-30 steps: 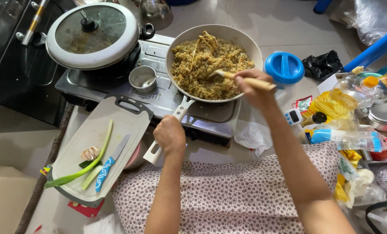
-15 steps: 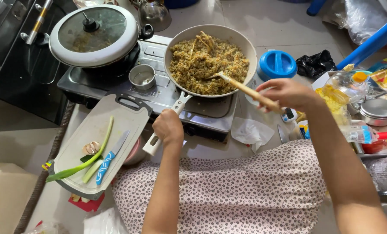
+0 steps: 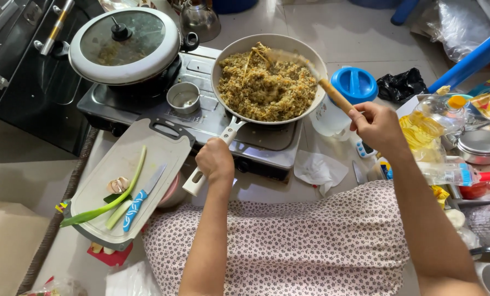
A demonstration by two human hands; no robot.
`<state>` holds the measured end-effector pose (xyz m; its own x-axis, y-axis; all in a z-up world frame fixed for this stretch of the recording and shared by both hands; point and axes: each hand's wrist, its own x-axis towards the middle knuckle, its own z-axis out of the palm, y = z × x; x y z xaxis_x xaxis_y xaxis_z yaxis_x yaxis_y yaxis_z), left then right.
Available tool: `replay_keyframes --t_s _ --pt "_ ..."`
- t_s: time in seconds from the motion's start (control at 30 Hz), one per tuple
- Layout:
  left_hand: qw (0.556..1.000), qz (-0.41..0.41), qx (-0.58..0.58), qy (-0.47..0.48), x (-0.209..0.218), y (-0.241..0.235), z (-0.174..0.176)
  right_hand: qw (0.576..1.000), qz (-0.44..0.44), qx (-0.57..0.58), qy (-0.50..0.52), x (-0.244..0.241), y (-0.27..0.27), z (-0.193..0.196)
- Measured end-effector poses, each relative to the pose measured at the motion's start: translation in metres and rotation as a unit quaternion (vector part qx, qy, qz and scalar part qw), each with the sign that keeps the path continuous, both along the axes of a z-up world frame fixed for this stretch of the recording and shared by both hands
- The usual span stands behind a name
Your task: Stirring and mixing a large portion of food in a frying pan using a wooden spatula on a portable stove.
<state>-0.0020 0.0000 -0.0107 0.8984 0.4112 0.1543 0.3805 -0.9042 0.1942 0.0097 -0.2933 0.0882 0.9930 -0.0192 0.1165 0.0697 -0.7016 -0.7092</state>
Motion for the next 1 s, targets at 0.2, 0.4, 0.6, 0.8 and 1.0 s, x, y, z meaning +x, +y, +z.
replay_keyframes --t_s 0.2,0.4,0.6,0.8,1.0 --pt "1.000 -0.006 -0.017 0.000 -0.003 -0.001 0.006 0.985 -0.003 0.174 0.005 0.016 0.020 -0.080" --pt "1.000 -0.004 -0.011 -0.002 -0.003 -0.001 0.007 0.986 -0.036 0.163 -0.013 0.017 0.021 -0.066" --pt "1.000 -0.004 -0.003 0.005 -0.002 -0.001 0.005 0.997 -0.025 0.045 -0.052 0.038 0.006 -0.108" --pt "1.000 -0.001 0.001 0.011 0.000 0.000 0.002 0.980 0.117 -0.002 -0.160 0.026 0.013 -0.032" --pt "1.000 0.011 0.012 -0.011 -0.002 -0.003 0.003 0.928 0.265 -0.217 -0.148 0.036 0.052 0.050"
